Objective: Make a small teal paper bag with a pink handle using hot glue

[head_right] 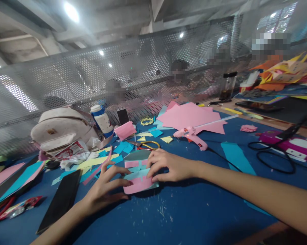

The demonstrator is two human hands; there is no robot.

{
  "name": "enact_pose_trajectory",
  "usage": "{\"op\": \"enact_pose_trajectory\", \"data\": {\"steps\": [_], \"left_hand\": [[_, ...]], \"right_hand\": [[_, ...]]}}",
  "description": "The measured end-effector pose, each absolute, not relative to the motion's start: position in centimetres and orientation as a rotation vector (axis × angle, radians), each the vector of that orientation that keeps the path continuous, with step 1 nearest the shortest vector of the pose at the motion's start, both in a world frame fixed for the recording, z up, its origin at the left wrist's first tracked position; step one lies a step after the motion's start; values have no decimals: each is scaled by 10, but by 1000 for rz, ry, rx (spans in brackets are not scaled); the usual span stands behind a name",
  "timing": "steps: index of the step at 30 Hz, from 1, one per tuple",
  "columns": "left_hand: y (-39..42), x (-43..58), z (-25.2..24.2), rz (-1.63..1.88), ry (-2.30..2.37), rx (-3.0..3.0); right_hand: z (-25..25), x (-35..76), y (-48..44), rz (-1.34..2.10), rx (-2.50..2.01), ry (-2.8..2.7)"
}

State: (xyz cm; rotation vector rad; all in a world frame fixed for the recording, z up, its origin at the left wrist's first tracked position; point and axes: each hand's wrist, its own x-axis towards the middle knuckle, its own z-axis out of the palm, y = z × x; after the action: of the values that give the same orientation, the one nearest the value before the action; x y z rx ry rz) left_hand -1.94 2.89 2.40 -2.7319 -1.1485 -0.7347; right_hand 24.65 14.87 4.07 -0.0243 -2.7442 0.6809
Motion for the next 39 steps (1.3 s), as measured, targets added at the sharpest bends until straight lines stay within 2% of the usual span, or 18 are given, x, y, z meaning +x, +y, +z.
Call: {"op": "enact_pose_trajectory", "data": {"steps": [10, 31, 39], "left_hand": [[29, -20, 23, -712, -1139, -2747], [31, -21, 22, -773, -1126, -2696], [26, -9, 29, -757, -1204, -2655]], "right_hand": [[39, 248, 148, 718, -10, -2705], [39, 249, 146, 510, -5, -2723], [31, 243, 141, 436, -138, -2645]]}}
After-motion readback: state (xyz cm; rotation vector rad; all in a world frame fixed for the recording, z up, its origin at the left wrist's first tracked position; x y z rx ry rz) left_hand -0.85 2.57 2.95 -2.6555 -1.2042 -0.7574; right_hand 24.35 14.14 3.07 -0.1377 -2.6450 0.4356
